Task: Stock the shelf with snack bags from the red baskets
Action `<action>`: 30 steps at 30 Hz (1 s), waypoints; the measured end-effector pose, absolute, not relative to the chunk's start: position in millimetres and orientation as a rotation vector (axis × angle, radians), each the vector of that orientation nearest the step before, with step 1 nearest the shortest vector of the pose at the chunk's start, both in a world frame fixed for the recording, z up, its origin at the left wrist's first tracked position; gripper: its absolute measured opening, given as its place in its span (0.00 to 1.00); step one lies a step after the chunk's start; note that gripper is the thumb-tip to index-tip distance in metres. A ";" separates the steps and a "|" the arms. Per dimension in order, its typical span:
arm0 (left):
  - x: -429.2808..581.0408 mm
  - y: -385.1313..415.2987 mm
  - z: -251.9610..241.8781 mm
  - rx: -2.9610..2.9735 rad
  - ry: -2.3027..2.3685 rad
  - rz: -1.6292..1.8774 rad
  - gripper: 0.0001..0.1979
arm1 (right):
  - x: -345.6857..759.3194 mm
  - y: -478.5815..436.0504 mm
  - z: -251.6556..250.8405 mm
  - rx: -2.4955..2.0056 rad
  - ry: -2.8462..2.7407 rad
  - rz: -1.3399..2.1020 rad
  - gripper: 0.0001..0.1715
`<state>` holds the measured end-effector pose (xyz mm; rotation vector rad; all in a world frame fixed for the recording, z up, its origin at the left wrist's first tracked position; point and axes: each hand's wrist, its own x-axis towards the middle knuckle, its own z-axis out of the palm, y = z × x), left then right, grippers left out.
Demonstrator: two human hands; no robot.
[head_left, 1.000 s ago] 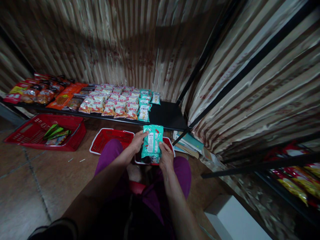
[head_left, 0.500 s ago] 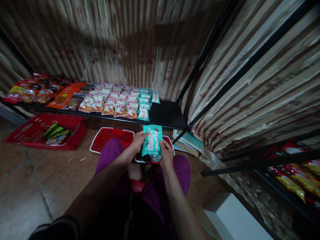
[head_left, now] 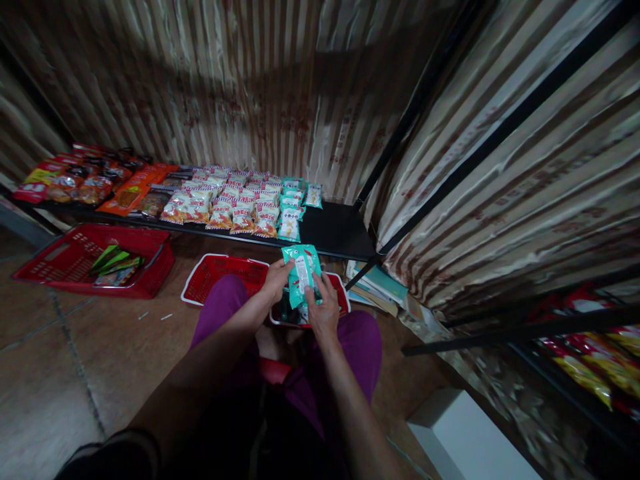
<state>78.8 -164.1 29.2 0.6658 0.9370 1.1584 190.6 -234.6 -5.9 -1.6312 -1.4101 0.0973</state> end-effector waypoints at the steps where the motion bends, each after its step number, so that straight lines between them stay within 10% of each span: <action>1: 78.6 -164.3 29.8 0.662 0.940 1.155 0.19 | 190.9 -234.6 -5.8 -1.638 -1.444 0.064 0.22; 30: 81.2 -171.7 40.2 0.863 1.077 0.987 0.22 | 177.0 -240.7 5.1 -1.680 -1.488 0.414 0.43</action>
